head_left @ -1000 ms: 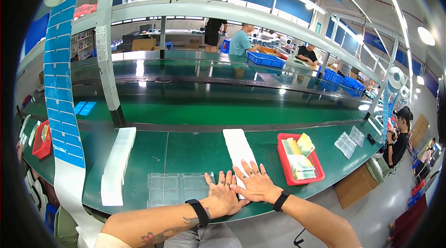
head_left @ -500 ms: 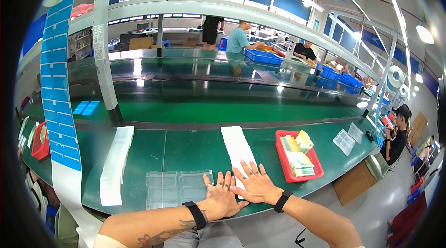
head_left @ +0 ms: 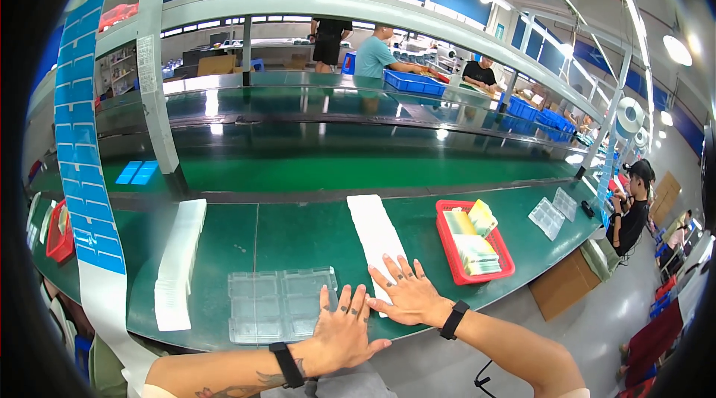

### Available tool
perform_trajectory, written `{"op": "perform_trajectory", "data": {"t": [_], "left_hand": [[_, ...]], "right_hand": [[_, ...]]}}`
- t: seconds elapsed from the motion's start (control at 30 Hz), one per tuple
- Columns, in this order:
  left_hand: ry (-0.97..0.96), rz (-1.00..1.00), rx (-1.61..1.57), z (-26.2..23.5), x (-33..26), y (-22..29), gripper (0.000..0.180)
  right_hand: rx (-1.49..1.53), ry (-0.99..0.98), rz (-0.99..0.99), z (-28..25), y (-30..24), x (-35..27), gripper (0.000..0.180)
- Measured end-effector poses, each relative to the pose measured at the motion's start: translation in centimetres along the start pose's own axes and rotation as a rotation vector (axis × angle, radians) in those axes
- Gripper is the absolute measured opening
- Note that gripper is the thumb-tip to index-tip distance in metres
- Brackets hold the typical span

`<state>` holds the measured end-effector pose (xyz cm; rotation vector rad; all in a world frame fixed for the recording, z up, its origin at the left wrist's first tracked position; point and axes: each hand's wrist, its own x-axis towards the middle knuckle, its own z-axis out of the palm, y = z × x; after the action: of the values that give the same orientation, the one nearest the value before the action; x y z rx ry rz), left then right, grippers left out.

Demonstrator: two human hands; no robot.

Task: The worker sorts, stacks, and organizes multiple sheets of plastic labels or protective films on a production line workbench.

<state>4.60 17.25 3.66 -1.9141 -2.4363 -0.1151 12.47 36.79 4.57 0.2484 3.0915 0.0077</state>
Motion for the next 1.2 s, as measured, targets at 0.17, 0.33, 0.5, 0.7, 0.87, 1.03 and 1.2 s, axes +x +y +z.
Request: {"op": "perform_trajectory", "data": {"t": [0.17,0.33,0.5,0.7,0.87,1.03,1.2], "left_hand": [[0.217,0.118,0.038,-0.4,-2.1,0.3,0.091],[0.257,0.176,-0.015,-1.4,-4.4,0.3,0.086],[0.302,0.307,-0.223,-4.2,-8.9,-1.0,0.060],[0.625,-0.030,-0.365,-1.5,-17.5,-7.6,0.051],[0.787,-0.478,-0.364,0.6,-24.1,-12.5,0.019],[0.608,-0.679,-0.345,-0.7,-27.1,-17.1,0.032],[0.646,-0.685,-0.244,-1.2,-25.2,-19.7,0.035]], "right_hand": [[-0.019,0.040,0.003,0.6,0.6,-0.7,0.080],[-0.057,0.051,0.001,-1.1,0.5,-1.9,0.077],[-0.016,0.104,0.017,-1.7,1.0,-4.9,0.072],[0.279,0.389,0.057,0.2,3.8,-8.8,0.038],[0.343,0.347,0.054,-0.2,2.7,-6.3,0.032],[0.200,0.323,-0.063,-1.3,1.9,-3.8,0.032],[0.166,0.275,-0.093,-0.2,1.7,-2.4,0.034]]}}
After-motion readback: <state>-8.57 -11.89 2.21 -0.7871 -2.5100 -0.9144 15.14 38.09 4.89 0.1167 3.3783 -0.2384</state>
